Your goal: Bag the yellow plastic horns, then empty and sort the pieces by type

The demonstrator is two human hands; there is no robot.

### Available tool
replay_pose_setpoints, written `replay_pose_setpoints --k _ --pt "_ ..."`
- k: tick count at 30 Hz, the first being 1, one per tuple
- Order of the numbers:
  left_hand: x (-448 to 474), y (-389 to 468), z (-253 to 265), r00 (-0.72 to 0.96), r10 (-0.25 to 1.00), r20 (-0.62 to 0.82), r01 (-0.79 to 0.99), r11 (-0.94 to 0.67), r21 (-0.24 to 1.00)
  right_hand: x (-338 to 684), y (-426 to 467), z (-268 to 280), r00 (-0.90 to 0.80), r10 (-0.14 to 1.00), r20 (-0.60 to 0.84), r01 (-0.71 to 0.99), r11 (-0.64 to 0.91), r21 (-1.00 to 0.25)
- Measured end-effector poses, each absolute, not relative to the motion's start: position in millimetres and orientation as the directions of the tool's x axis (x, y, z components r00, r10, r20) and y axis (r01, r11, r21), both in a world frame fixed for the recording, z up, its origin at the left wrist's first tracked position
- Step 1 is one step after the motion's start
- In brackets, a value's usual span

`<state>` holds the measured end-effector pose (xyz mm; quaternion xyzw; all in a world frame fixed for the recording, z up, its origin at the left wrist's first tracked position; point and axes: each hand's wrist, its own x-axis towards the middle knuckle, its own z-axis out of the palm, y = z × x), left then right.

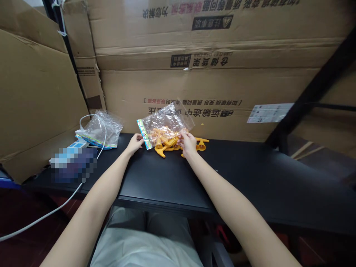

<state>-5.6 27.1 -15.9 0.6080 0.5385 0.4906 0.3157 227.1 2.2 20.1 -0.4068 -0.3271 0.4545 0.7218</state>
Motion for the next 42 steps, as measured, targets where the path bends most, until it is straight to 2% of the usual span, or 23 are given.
replay_pose_setpoints --k 2,4,8,13,17,21,25,28,34,38,42 --pt "-9 29 -20 -0.057 0.873 0.485 0.535 -0.384 0.753 229 3 19 0.357 0.929 0.101 -0.414 0.254 -0.874" --pt "-10 28 -22 0.085 0.798 0.596 0.69 -0.479 0.543 229 4 18 0.352 0.932 0.089 -0.435 0.247 -0.866" --pt "-2 18 -20 0.341 0.788 0.513 0.823 -0.514 0.242 229 5 18 0.33 0.942 0.058 -0.499 0.226 -0.837" --pt "18 3 -11 0.535 0.726 0.431 0.804 -0.595 0.004 231 8 18 0.338 0.941 0.021 -0.523 0.207 -0.827" --pt "25 -2 -7 0.607 0.686 0.401 0.76 -0.649 -0.037 234 10 17 0.373 0.927 0.052 -0.493 0.245 -0.835" --pt "17 6 -2 0.515 0.724 0.46 0.818 -0.575 -0.011 236 11 14 0.392 0.916 0.081 -0.436 0.263 -0.861" --pt "-10 18 4 0.348 0.815 0.463 0.919 -0.395 0.006 235 11 12 0.381 0.916 0.124 -0.379 0.276 -0.883" --pt "-40 23 5 0.157 0.889 0.43 0.985 -0.173 -0.002 234 10 13 0.362 0.924 0.125 -0.358 0.262 -0.896" --pt "-94 26 7 -0.133 0.927 0.35 0.982 0.172 -0.082 232 9 13 0.347 0.929 0.131 -0.35 0.258 -0.9" --pt "-106 31 10 -0.209 0.926 0.315 0.949 0.27 -0.161 231 10 12 0.346 0.928 0.141 -0.342 0.265 -0.901" --pt "-109 38 11 -0.259 0.946 0.193 0.94 0.293 -0.176 232 10 11 0.338 0.931 0.135 -0.341 0.255 -0.905"
